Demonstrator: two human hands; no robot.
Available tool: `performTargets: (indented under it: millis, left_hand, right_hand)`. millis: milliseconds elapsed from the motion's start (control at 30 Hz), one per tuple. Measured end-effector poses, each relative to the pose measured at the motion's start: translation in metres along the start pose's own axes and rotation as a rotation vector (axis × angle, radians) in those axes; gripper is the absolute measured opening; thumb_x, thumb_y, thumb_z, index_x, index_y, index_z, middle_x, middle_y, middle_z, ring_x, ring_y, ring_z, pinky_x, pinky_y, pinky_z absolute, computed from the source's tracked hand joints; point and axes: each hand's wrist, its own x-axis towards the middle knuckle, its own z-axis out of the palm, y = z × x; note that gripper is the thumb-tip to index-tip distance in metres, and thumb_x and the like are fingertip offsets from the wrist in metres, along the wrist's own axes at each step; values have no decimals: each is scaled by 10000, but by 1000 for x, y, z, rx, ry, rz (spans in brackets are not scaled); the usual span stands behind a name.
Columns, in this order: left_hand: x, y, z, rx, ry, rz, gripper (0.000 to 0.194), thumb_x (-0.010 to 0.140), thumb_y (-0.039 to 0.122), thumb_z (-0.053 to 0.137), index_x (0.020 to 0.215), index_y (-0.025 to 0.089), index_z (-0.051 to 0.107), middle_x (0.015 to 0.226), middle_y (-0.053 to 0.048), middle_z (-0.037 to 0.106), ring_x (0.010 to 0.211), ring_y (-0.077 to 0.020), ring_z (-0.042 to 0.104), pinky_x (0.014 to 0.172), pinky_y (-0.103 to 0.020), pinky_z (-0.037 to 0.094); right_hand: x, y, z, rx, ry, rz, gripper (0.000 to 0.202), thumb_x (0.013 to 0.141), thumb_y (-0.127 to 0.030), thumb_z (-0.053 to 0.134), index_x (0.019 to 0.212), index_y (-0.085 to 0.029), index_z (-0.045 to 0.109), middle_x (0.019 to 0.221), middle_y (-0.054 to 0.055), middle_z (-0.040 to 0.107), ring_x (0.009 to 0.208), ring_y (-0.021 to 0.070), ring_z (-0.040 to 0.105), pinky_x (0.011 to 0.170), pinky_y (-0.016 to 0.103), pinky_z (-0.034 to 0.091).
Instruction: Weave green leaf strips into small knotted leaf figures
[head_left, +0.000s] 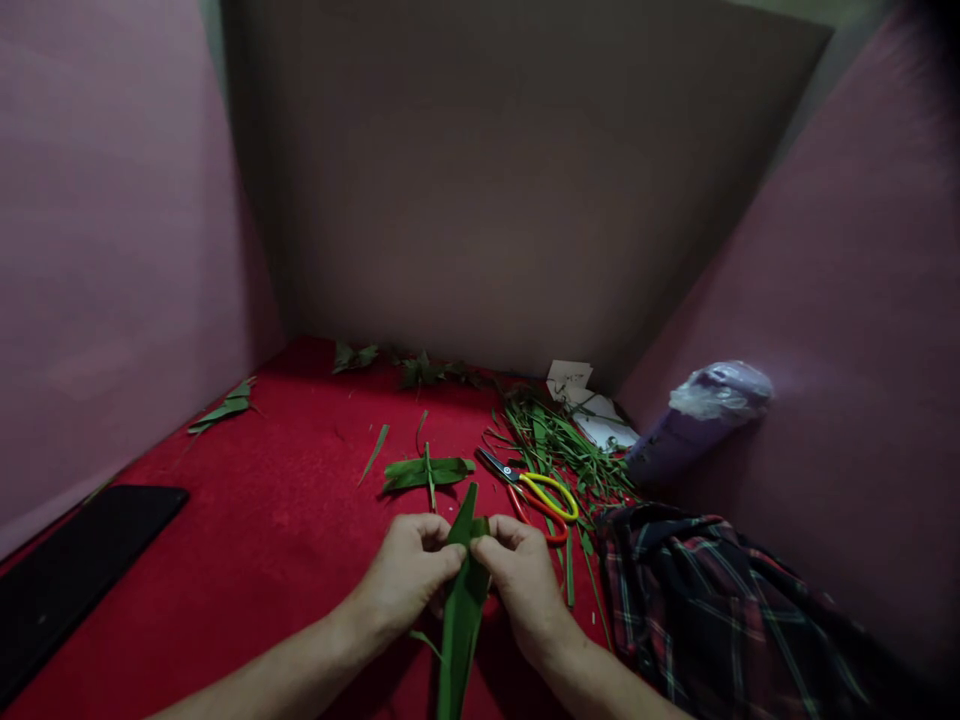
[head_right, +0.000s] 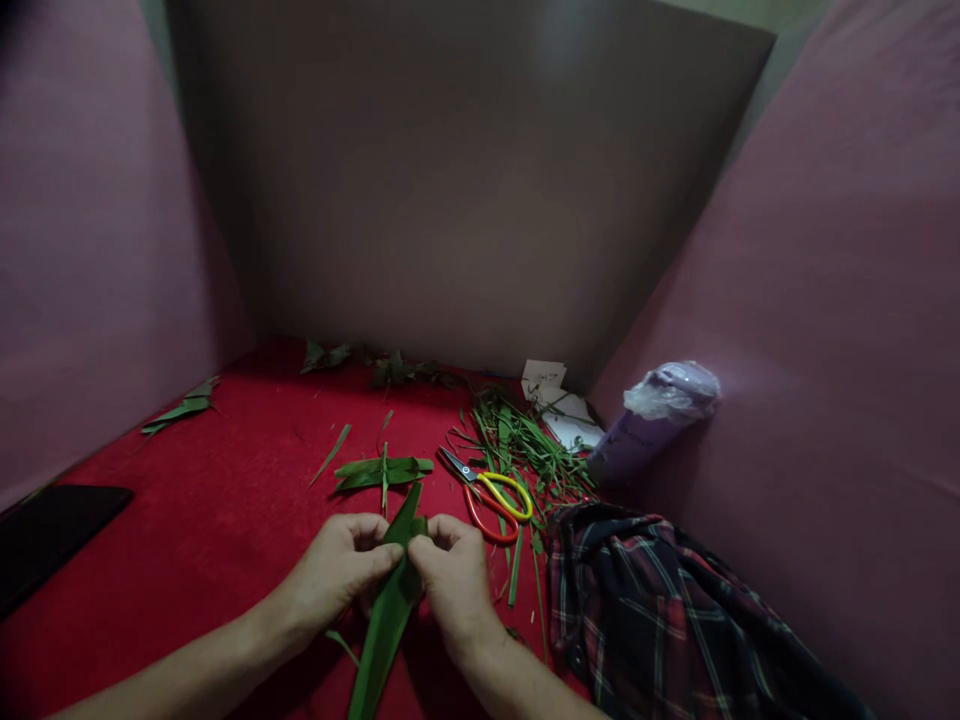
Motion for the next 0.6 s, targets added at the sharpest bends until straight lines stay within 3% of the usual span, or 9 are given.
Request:
performTargets:
  millis: [200, 433, 600]
  left_hand:
    - [1, -2, 1, -10, 22, 21, 191, 589, 228, 617, 508, 164, 457, 360, 77, 480, 286, -66, 439, 294, -165, 360]
    - [3, -4, 2, 2, 21, 29, 184, 584, 221, 617, 503, 163, 463, 381, 58, 509, 317, -82, 476, 308, -169, 364]
    - [3, -7, 0, 27, 42, 58, 177, 591, 202, 612, 500, 160, 467, 370, 81, 463, 302, -59, 433, 301, -157, 346]
  right_hand:
    - [-4, 2, 0, -121, 5, -172, 92, 612, -182, 529, 550, -161, 464, 485, -70, 410, 451, 58, 344, 421, 170, 282]
    - [-3, 0, 3, -112, 52, -31, 96, 579, -204, 485, 510, -182, 421, 426, -77, 389, 379, 57, 324, 365, 175, 272]
    - [-8, 0, 3, -313, 75, -218, 94, 620, -190, 519, 545, -167, 467, 492, -62, 416, 459, 72, 359, 416, 176, 291]
